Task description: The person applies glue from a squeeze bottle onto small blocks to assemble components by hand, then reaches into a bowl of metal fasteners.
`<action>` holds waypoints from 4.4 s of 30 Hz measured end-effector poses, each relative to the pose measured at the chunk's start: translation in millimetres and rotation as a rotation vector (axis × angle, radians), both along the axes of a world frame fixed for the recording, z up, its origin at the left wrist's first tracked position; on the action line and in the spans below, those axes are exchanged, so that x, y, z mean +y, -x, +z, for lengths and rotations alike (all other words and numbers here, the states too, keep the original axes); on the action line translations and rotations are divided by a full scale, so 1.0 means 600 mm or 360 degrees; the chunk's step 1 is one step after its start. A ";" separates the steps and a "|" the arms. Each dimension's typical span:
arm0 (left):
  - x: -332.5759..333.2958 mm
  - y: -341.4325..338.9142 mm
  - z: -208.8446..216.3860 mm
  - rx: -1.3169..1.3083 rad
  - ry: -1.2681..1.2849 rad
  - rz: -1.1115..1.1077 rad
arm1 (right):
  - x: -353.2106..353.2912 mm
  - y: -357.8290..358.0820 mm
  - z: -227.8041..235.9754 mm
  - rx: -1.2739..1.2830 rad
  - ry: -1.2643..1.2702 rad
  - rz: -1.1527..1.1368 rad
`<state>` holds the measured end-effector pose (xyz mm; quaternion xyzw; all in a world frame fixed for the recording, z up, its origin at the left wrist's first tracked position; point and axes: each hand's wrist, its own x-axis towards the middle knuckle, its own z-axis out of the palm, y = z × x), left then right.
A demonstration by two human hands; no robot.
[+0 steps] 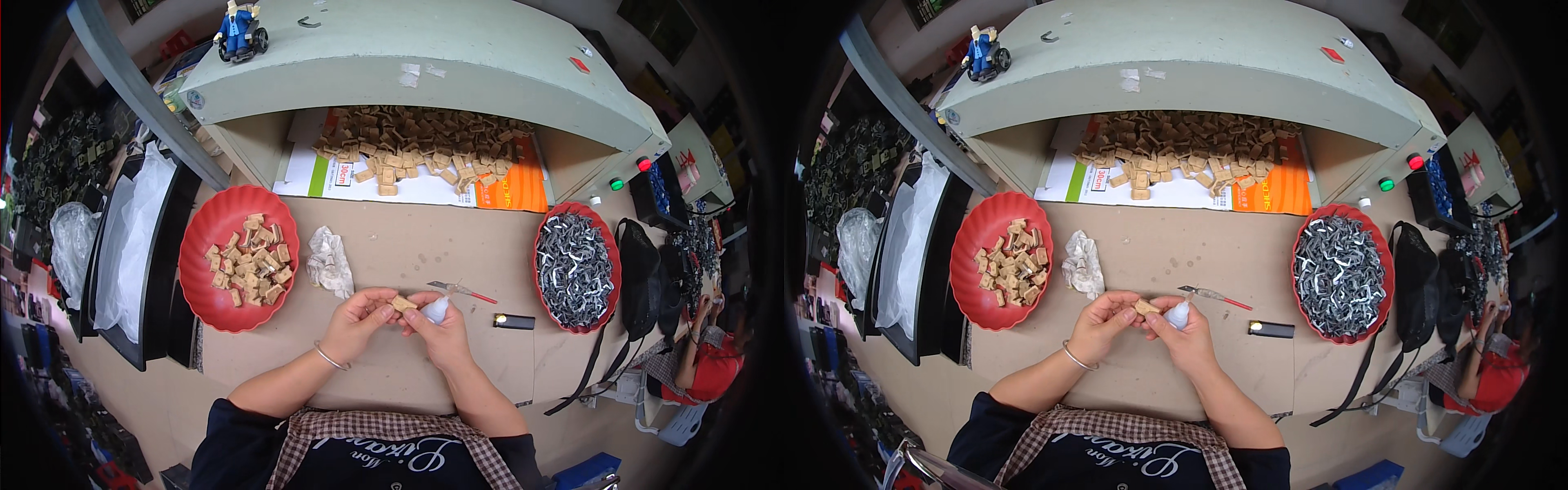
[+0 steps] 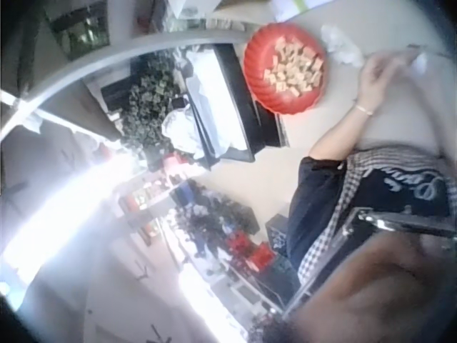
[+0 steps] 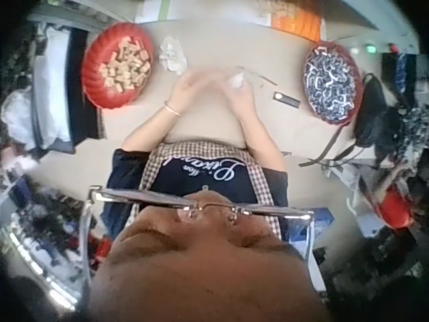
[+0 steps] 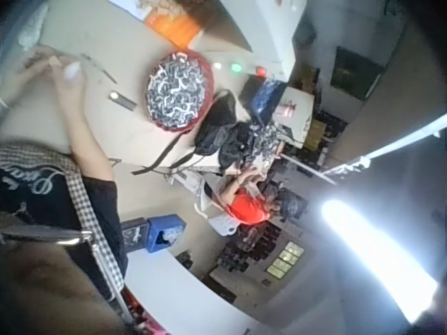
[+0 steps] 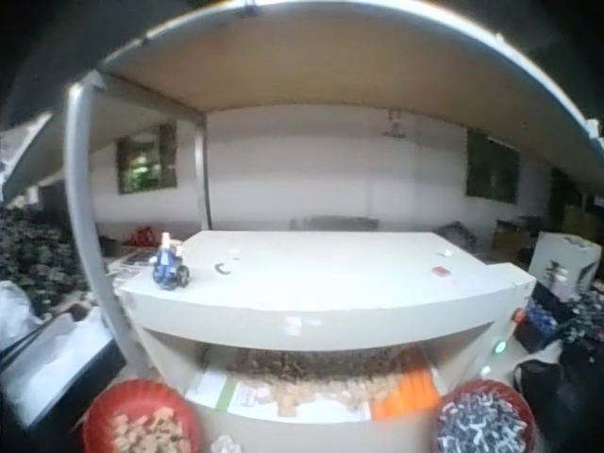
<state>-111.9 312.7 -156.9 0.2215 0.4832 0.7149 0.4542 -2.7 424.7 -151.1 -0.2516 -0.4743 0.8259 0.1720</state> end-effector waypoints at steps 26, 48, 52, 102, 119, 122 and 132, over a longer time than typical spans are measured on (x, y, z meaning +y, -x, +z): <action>0.009 -0.003 -0.005 -0.0238 0.0074 0.0015 | 0.207 -0.182 0.067 -0.0708 -0.1174 -0.1043; 0.001 -0.003 -0.012 -0.0078 0.0146 -0.0047 | 0.252 -0.174 0.061 -0.1729 -0.2160 -0.0614; -0.001 -0.005 -0.011 -0.0081 0.0129 -0.0012 | 0.265 -0.198 0.054 -0.1579 -0.1865 -0.0874; -0.010 -0.004 -0.014 -0.0258 0.0066 0.0036 | -0.020 0.019 0.012 -0.0015 -0.2833 -0.0380; -0.012 0.007 -0.010 -0.0424 -0.0017 -0.0131 | -0.007 0.009 0.022 0.0080 -0.2481 -0.0230; -0.014 0.010 -0.007 -0.0594 -0.0085 -0.0171 | -0.002 0.006 0.027 -0.0028 -0.1921 -0.0261; -0.004 0.002 -0.012 -0.0688 -0.0368 -0.0160 | 0.006 0.006 0.026 0.0058 -0.1664 0.0129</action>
